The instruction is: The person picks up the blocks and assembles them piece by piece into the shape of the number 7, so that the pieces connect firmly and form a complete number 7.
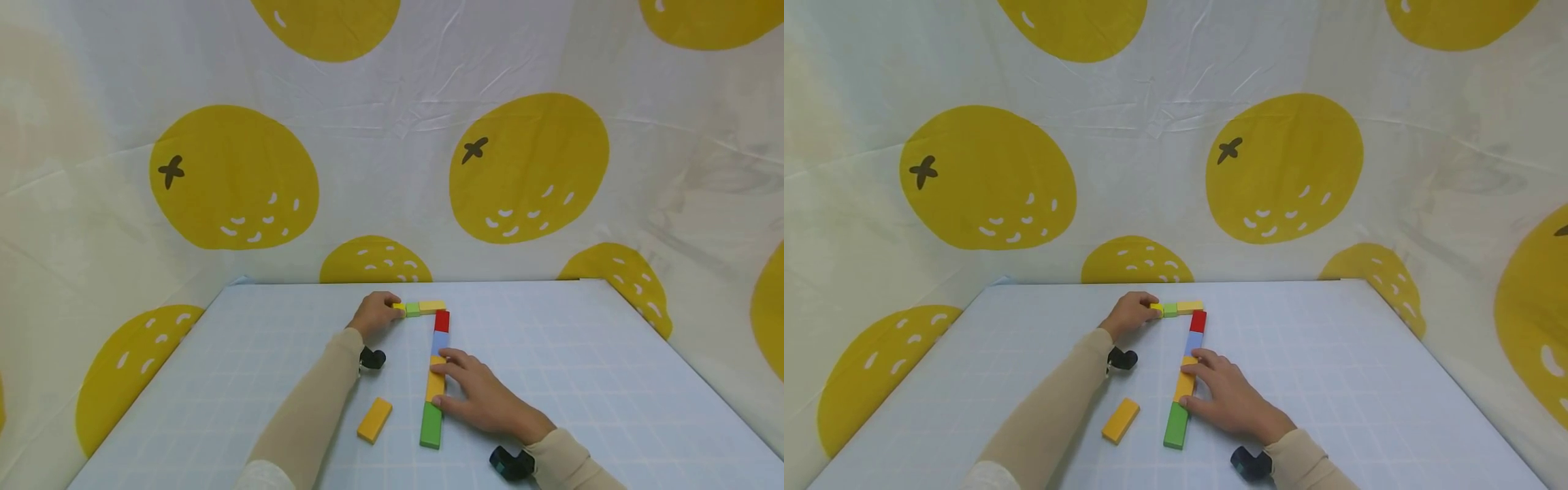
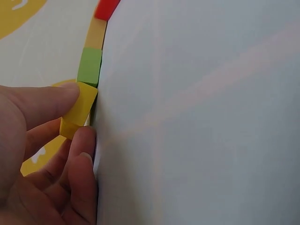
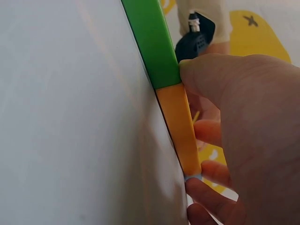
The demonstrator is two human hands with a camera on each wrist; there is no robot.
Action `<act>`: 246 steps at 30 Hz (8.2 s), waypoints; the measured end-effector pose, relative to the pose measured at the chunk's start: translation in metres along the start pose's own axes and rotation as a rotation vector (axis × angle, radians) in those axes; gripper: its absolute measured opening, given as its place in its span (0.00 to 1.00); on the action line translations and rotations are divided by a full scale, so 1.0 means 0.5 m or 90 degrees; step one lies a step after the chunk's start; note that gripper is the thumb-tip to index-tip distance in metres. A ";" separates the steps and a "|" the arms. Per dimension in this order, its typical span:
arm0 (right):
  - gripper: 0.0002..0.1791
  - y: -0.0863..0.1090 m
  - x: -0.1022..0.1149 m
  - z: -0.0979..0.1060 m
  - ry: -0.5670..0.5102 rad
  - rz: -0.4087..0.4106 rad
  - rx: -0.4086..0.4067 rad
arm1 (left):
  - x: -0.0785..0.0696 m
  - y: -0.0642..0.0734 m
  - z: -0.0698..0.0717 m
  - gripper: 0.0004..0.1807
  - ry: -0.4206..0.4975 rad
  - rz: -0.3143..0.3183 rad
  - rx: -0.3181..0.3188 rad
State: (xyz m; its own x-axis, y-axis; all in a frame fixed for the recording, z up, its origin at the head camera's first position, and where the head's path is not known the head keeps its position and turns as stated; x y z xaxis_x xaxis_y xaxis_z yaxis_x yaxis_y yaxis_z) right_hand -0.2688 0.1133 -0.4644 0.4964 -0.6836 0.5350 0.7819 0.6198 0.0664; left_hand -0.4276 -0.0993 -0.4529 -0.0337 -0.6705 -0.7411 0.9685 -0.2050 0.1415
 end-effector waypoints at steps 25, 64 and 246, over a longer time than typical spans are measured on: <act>0.31 0.001 0.005 0.000 -0.009 -0.004 0.006 | 0.004 0.011 -0.005 0.19 0.003 0.015 0.015; 0.32 -0.002 0.006 0.007 0.004 -0.010 0.005 | -0.014 -0.001 -0.007 0.18 -0.087 0.002 -0.024; 0.33 0.003 0.003 -0.004 0.005 -0.015 0.003 | 0.077 0.355 -0.028 0.25 -0.018 -0.146 0.306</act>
State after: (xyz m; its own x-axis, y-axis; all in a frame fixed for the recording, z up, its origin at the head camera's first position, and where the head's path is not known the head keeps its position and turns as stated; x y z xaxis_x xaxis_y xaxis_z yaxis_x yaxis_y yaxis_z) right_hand -0.2663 0.1122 -0.4650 0.4802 -0.7010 0.5273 0.7919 0.6050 0.0832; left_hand -0.2538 -0.1517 -0.4656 -0.2437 -0.5878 -0.7714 0.7136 -0.6473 0.2678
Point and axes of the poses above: each hand's wrist, its own y-axis away from the middle knuckle, its own z-axis out of the back of the hand, x = y × z, the point moved 6 cm from there along -y, towards the middle knuckle, and after that the axes turned 11 degrees about x, right-handed, at the moved point
